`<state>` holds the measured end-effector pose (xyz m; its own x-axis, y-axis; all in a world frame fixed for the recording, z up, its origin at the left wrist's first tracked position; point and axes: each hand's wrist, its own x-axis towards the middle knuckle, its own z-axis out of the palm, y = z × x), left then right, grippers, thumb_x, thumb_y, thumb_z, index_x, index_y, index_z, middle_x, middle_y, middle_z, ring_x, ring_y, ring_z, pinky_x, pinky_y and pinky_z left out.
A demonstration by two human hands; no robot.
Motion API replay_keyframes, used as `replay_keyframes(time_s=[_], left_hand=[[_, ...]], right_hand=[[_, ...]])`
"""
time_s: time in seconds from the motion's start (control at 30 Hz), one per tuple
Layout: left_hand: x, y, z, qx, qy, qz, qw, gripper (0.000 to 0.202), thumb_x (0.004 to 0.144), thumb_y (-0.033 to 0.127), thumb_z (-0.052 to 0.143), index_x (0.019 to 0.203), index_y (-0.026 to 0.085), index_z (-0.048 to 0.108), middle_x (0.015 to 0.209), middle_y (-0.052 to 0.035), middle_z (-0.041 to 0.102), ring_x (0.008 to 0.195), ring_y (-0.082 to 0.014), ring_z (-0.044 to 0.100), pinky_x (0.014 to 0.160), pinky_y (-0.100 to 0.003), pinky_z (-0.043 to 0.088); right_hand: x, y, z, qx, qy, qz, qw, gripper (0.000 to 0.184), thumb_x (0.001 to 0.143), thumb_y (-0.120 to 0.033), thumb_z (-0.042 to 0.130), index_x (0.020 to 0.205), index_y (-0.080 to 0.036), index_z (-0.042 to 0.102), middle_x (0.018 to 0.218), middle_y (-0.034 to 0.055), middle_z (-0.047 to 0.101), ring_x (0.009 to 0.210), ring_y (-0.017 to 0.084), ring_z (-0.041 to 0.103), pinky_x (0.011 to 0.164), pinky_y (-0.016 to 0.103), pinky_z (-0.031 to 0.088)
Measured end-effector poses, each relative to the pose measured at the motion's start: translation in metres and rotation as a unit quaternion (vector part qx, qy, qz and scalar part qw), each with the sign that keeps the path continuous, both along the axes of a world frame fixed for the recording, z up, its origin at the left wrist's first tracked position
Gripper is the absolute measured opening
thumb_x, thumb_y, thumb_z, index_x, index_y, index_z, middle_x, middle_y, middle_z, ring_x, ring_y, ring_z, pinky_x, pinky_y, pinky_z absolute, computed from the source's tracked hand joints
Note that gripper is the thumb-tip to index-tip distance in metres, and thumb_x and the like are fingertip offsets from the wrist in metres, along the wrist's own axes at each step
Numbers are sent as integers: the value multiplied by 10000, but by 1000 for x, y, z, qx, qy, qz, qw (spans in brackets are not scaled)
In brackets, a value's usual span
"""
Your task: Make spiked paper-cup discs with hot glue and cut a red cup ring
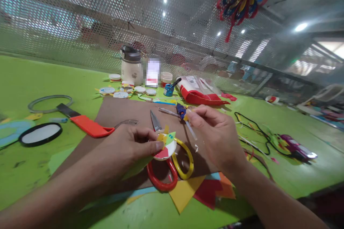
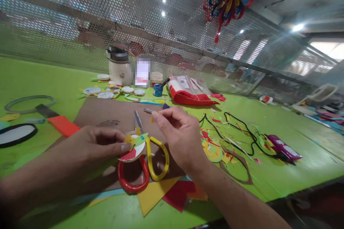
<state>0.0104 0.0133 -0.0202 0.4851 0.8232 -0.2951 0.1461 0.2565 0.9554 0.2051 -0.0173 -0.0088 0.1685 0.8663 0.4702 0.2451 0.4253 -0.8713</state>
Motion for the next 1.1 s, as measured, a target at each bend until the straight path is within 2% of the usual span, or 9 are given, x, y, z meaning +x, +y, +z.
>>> replay_keyframes(time_s=[0.13,0.23,0.33,0.43,0.53,0.67,0.8,0.97,1.1], left_hand=[[5,-6,11,-83,-65,45,993,172,638,309,822,634,191,696,645,-19,722,623,-172,660,534,-221,514],[7,-9,18,-103,-75,57,990,166,588,251,844,611,192,690,640,-17,718,628,-180,660,560,-236,528],[6,-7,17,-93,-84,65,990,174,606,271,842,601,200,684,627,-15,705,621,-192,659,547,-259,521],[4,-5,12,-90,-99,61,989,175,610,281,852,628,206,695,658,-14,716,676,-199,669,604,-279,535],[4,-5,9,-97,-88,68,989,188,608,288,855,675,198,705,707,-20,728,706,-204,672,600,-278,526],[4,-3,5,-34,-70,57,995,166,677,332,811,699,186,736,718,-35,732,716,-202,677,616,-268,512],[4,-1,2,0,-60,56,997,155,701,332,797,700,181,764,739,-55,752,697,-195,668,634,-271,504],[5,-2,3,-12,-61,65,996,159,645,329,831,679,187,768,716,-64,746,710,-238,687,635,-300,528],[5,-5,5,-28,-104,62,992,146,596,312,864,617,213,758,692,-64,736,706,-236,675,616,-295,542]], right_hand=[[-5,-10,-8,-63,-40,47,996,148,879,-338,692,775,-235,715,688,-21,638,581,131,566,535,262,479],[-10,-13,-14,-36,-93,53,994,111,885,-279,683,803,-237,745,777,1,655,679,145,603,607,276,502],[-15,-11,-16,-8,-105,49,993,97,867,-215,687,798,-220,756,833,11,635,761,144,609,677,279,507],[-19,-9,-17,0,-100,51,994,100,861,-191,681,800,-186,761,836,24,612,768,141,599,670,271,501],[-21,-9,-17,13,-116,41,992,105,857,-174,676,800,-158,763,819,35,607,755,146,585,656,274,486],[-20,-9,-15,3,-152,33,988,143,876,-182,657,784,-146,761,795,41,610,748,154,572,648,284,460],[-19,-8,-15,0,-142,24,990,154,873,-198,657,749,-150,733,761,23,600,736,149,559,662,284,447],[-18,-7,-15,-23,-129,35,991,138,854,-231,692,735,-163,710,778,14,604,724,146,562,654,286,434],[-18,-5,-15,-21,-149,28,988,141,854,-226,697,727,-164,705,770,13,595,745,158,565,668,298,431]])
